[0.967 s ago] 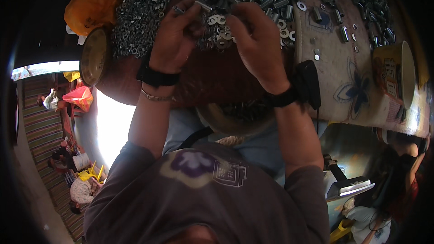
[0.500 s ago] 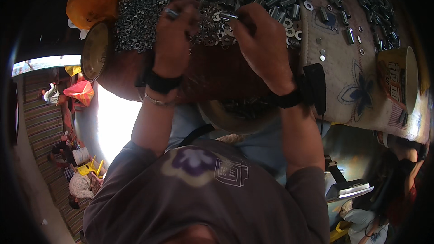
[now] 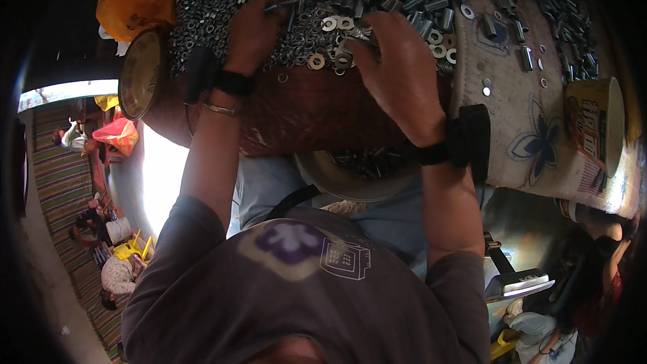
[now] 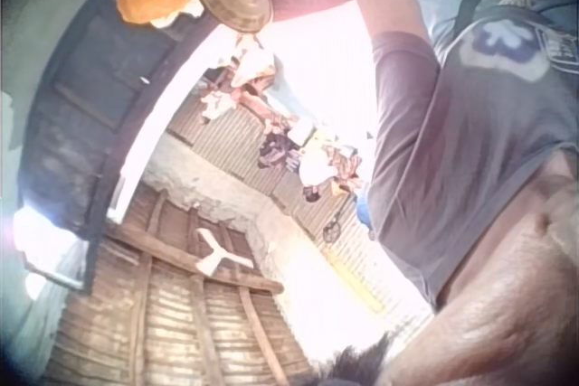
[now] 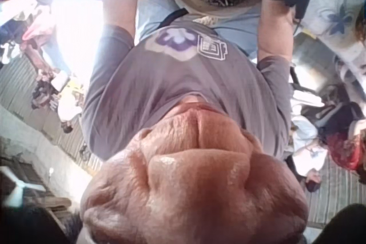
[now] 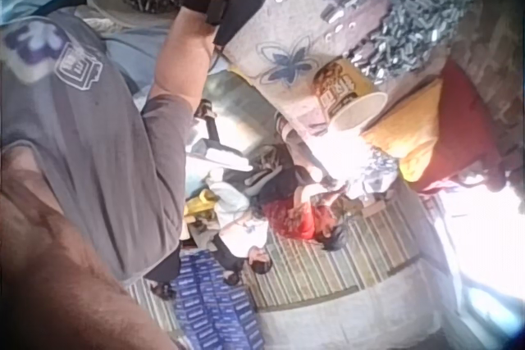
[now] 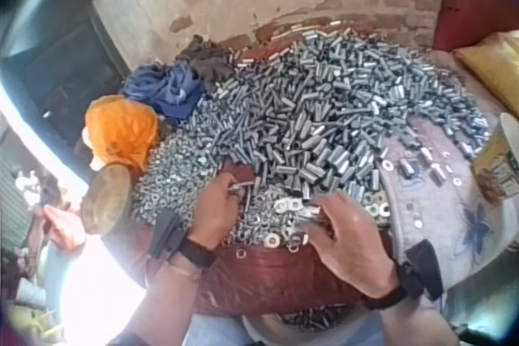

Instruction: Assembling metal bolts with washers and nuts while sorting through a large pile of hardware on a table.

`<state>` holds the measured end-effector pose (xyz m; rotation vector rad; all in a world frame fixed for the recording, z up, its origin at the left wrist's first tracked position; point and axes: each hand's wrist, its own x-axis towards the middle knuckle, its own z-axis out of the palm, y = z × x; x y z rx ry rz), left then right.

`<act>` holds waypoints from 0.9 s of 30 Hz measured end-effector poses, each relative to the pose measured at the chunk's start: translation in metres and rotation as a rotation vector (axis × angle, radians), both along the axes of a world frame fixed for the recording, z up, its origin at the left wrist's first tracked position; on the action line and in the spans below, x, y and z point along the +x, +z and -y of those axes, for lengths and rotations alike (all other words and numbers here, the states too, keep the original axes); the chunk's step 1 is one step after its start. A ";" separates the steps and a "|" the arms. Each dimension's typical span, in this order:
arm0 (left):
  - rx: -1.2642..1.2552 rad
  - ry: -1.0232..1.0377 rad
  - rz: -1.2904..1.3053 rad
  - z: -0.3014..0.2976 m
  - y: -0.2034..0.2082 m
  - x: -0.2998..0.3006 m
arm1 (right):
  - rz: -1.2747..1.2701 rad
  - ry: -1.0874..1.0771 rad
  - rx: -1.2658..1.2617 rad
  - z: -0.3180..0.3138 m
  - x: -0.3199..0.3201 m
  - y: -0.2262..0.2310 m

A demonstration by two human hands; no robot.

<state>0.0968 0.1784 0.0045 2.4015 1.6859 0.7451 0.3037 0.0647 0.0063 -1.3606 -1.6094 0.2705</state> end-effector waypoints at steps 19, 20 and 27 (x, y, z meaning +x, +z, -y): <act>-0.013 -0.043 0.135 0.001 0.002 0.001 | -0.247 0.041 -0.071 -0.001 0.000 0.003; 0.007 0.026 0.110 0.007 0.012 0.005 | -0.258 0.037 -0.074 0.000 0.001 0.005; -0.405 -0.262 0.657 0.049 0.041 0.028 | -0.403 0.141 0.043 0.000 0.005 0.002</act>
